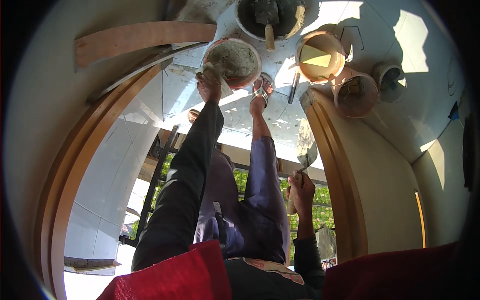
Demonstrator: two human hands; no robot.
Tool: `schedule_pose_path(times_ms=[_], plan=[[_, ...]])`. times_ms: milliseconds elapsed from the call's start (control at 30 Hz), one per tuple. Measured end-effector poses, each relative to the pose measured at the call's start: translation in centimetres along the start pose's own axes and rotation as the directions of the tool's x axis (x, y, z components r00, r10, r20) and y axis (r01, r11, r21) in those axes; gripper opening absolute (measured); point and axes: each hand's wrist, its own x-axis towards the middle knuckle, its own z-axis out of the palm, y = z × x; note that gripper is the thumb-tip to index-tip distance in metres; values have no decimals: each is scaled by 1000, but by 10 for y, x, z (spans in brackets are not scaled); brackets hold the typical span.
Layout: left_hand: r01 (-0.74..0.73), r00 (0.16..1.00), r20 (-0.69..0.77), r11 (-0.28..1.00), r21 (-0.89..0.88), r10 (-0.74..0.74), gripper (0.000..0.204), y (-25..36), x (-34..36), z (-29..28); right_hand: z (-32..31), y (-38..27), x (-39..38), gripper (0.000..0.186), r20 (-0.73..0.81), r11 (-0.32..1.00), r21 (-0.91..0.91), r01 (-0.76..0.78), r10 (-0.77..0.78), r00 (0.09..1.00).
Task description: The person applies mortar to the side of a window frame using a trowel and a hawk, then uses a wooden board to level and shape the mortar along the corner.
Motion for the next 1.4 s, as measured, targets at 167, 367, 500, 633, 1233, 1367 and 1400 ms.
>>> schedule_pose_path(times_ms=[167,367,500,633,1233,1367,1400], plan=[[-6,998,64,964,267,-12,66,4,24,1,9,-21,9,36,43,999,-44,-26,28,999],[141,988,45,985,98,-146,84,27,-9,-56,11,-43,0,37,122,997,-47,67,-60,991],[-91,995,27,987,-133,95,81,8,-100,-156,8,-61,-22,30,130,959,-155,238,-219,967],[-106,993,19,964,-245,114,75,15,-217,-318,14,-87,-62,26,205,905,-148,398,-366,908],[282,192,-923,920,-274,-334,59,-248,-383,-795,138,-121,-252,19,432,432,-395,811,-692,579],[347,371,-774,850,-397,-513,75,-312,-367,-796,181,-96,-286,18,432,291,-492,821,-736,520],[276,469,-625,776,-568,-624,75,-317,-369,-799,189,-90,-293,18,424,288,-509,811,-736,528]])
